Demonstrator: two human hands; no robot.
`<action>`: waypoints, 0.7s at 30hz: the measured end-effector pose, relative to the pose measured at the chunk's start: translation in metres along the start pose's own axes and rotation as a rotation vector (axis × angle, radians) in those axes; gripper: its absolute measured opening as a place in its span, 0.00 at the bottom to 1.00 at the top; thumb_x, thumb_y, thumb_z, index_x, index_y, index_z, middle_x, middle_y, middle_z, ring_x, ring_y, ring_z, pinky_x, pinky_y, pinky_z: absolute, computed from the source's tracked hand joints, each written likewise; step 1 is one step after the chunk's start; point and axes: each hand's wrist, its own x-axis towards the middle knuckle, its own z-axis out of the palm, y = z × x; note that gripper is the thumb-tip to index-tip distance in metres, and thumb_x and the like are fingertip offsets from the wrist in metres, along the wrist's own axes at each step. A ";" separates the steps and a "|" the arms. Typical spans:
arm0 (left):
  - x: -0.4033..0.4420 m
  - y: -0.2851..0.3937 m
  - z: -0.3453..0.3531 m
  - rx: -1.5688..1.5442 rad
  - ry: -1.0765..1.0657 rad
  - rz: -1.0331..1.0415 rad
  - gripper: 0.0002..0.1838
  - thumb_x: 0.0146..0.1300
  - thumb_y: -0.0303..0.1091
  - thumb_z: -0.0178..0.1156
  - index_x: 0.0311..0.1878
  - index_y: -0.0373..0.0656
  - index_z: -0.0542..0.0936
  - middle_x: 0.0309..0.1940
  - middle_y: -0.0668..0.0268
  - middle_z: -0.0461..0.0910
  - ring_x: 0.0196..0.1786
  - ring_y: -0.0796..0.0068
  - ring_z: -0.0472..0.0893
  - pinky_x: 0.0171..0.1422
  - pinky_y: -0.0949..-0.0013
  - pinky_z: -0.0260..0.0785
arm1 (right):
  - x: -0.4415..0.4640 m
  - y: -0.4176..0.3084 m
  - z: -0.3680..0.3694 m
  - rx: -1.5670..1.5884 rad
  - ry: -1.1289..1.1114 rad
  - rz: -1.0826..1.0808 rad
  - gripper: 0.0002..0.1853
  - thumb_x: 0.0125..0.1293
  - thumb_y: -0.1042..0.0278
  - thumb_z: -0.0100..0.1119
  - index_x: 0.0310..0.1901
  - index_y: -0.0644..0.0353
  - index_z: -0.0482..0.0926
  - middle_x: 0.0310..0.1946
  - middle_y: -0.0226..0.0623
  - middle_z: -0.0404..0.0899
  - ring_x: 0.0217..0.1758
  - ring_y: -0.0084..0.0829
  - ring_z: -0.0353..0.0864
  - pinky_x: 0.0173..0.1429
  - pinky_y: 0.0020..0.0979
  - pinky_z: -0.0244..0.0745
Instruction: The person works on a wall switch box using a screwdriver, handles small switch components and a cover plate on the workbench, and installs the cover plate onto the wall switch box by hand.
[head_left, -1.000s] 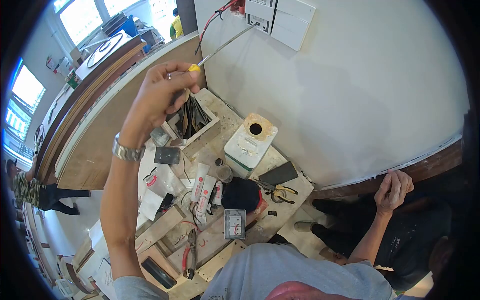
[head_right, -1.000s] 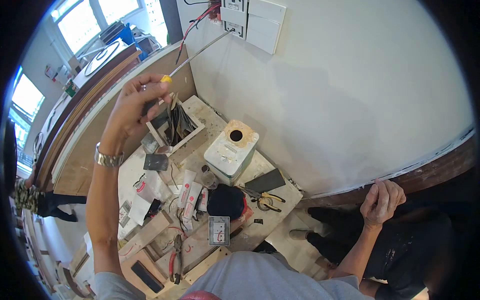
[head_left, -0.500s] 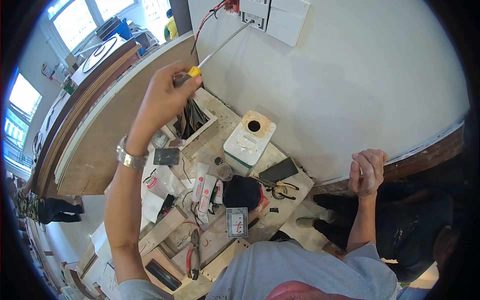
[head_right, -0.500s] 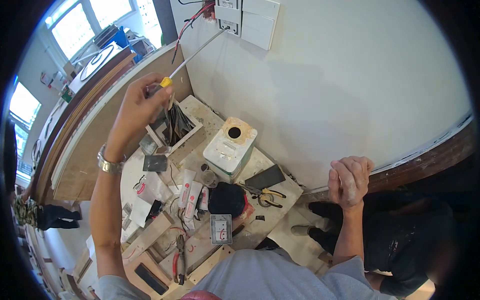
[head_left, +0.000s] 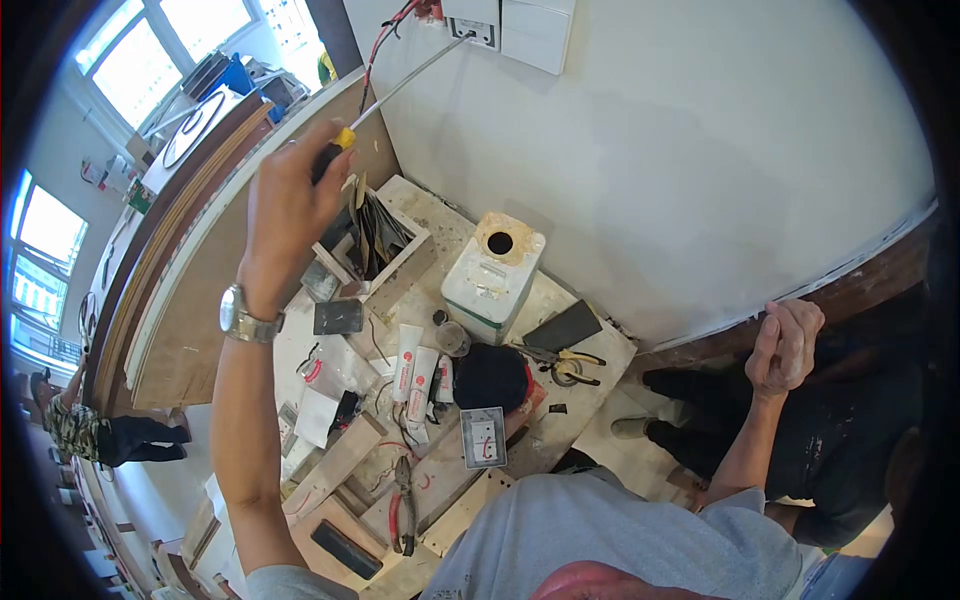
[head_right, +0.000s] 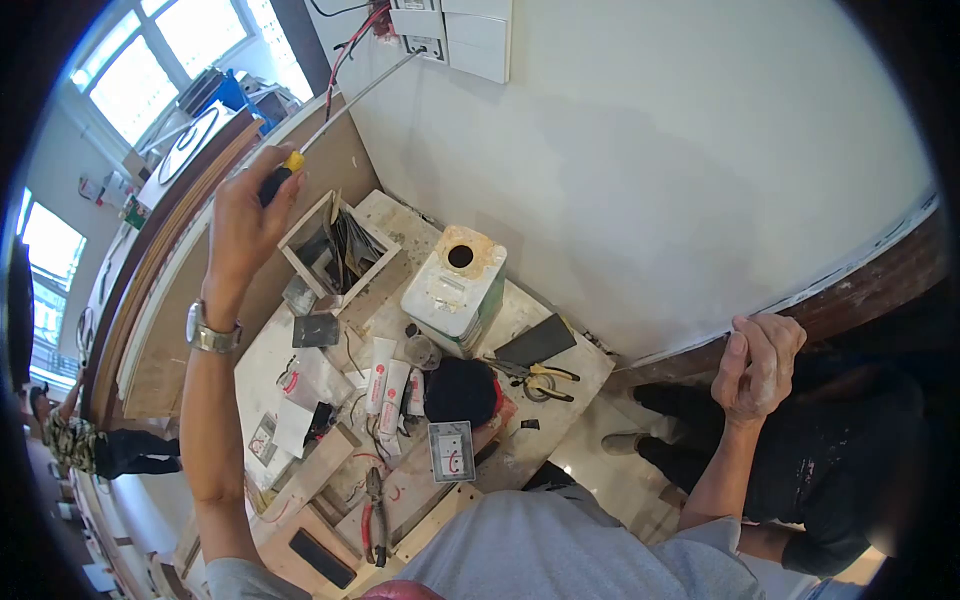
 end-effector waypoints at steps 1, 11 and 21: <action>-0.005 0.011 0.003 0.265 0.065 0.118 0.20 0.72 0.39 0.71 0.60 0.37 0.84 0.29 0.68 0.84 0.27 0.81 0.78 0.31 0.69 0.68 | -0.001 0.000 -0.001 -0.015 0.002 -0.002 0.06 0.67 0.81 0.62 0.45 0.67 0.83 0.38 0.41 0.84 0.39 0.40 0.81 0.50 0.41 0.72; -0.021 0.038 0.001 -0.463 -0.022 -0.446 0.19 0.72 0.46 0.72 0.53 0.39 0.87 0.20 0.79 0.73 0.19 0.93 0.63 0.24 0.80 0.50 | -0.003 0.028 -0.024 -0.174 0.021 -0.086 0.08 0.70 0.78 0.63 0.48 0.66 0.84 0.41 0.40 0.85 0.44 0.41 0.82 0.54 0.42 0.72; -0.013 0.047 0.003 -0.587 0.151 -0.290 0.20 0.71 0.47 0.73 0.49 0.36 0.88 0.22 0.78 0.75 0.21 0.92 0.66 0.25 0.80 0.52 | -0.012 0.056 -0.012 -0.384 -0.033 -0.120 0.11 0.70 0.73 0.65 0.52 0.58 0.87 0.44 0.32 0.86 0.49 0.35 0.78 0.60 0.37 0.65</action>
